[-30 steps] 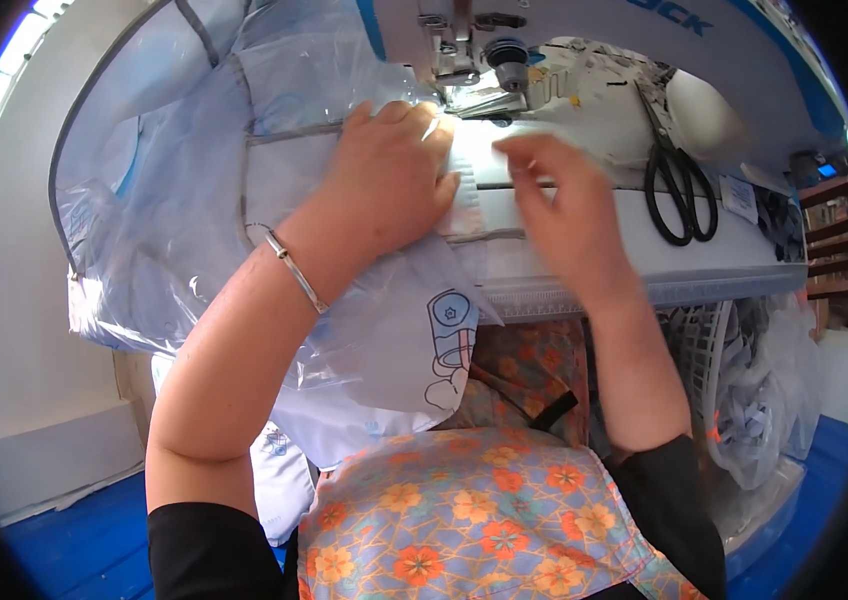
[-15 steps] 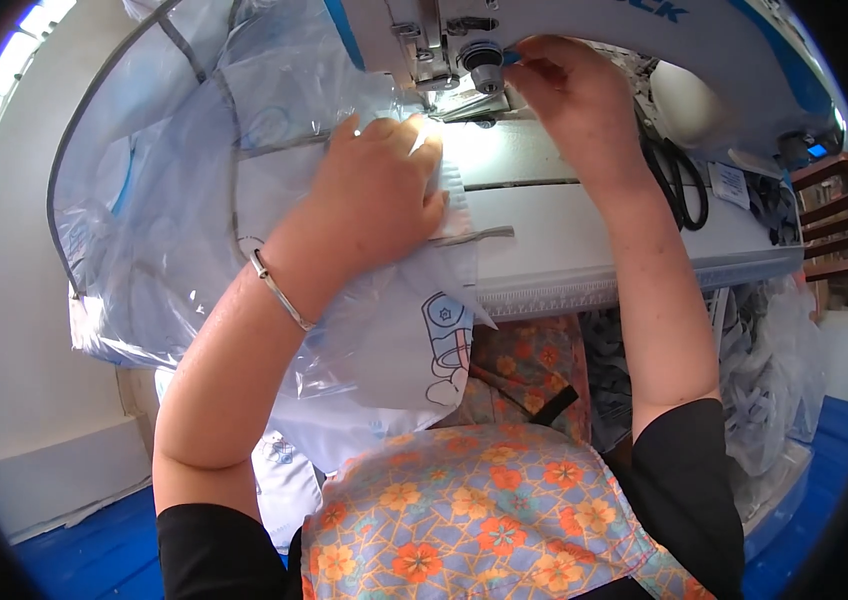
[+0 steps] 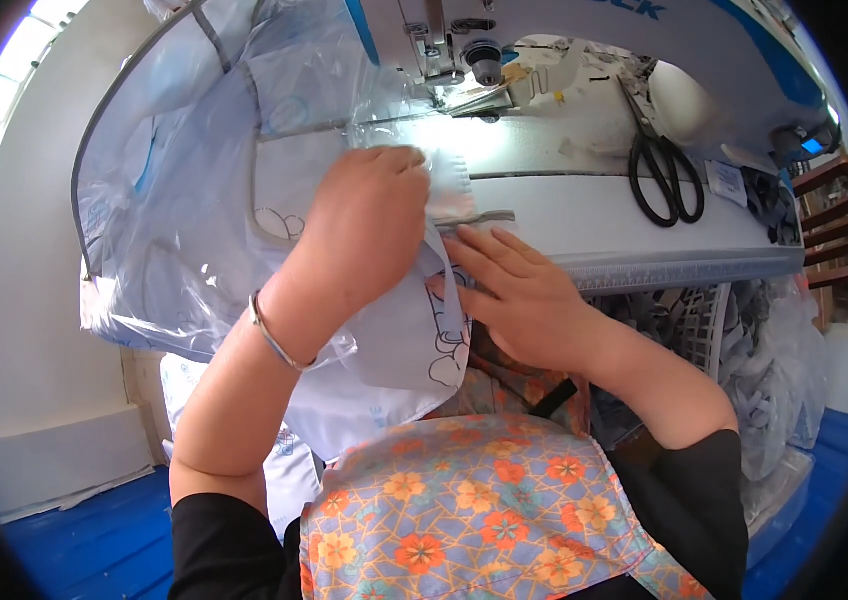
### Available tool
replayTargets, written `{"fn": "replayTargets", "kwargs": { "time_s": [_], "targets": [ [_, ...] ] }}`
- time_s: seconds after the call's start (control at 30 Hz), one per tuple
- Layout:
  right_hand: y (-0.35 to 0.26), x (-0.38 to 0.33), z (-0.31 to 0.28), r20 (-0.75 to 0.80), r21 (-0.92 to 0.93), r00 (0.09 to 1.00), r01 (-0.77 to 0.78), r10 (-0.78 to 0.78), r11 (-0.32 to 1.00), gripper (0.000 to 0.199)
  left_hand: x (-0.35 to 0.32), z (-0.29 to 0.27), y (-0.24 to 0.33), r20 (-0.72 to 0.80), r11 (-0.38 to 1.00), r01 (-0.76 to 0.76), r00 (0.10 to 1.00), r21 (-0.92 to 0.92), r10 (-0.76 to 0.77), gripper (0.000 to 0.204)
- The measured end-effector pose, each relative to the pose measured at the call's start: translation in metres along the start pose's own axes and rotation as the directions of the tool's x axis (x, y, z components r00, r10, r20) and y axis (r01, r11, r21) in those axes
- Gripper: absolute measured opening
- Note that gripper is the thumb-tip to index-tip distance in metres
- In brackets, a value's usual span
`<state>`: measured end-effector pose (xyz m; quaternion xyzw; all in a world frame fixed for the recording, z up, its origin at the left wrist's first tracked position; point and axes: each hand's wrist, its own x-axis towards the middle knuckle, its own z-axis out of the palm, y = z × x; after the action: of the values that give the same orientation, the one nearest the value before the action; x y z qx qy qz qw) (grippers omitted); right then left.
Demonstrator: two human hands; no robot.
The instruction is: Using an industrial sewing machine to sew fabric pieces and plastic panels together.
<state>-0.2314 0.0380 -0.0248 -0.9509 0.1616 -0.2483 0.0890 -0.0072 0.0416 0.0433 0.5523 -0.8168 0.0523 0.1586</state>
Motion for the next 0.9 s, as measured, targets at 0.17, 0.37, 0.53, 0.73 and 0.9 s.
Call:
{"fn": "replayTargets", "kwargs": {
  "time_s": [0.17,0.37,0.53,0.73,0.9],
  "targets": [
    [-0.013,0.027,0.032,-0.186,0.045,0.982,0.019,-0.01,0.999,0.032,0.017,0.016,0.006,0.25,0.998,-0.025,0.968,-0.05,0.037,0.015],
    [-0.014,0.04,0.033,-0.25,0.134,0.968,-0.005,0.039,0.991,0.02,0.02,0.015,0.012,0.246,0.999,0.016,0.969,-0.028,-0.008,0.008],
    [-0.002,0.046,0.027,-0.217,0.196,0.972,-0.047,0.09,0.979,0.02,0.025,0.026,0.002,0.183,0.997,0.035,0.983,-0.073,-0.021,0.009],
    [0.011,0.055,0.026,-0.191,0.181,0.976,-0.073,0.108,0.981,0.023,0.038,0.031,-0.015,0.173,0.995,0.043,0.985,-0.084,-0.028,0.012],
    [0.016,0.061,0.027,-0.167,0.142,0.981,-0.076,0.1,0.987,0.033,0.043,0.007,-0.01,0.351,0.995,0.028,0.934,0.098,-0.061,0.018]
  ]
}}
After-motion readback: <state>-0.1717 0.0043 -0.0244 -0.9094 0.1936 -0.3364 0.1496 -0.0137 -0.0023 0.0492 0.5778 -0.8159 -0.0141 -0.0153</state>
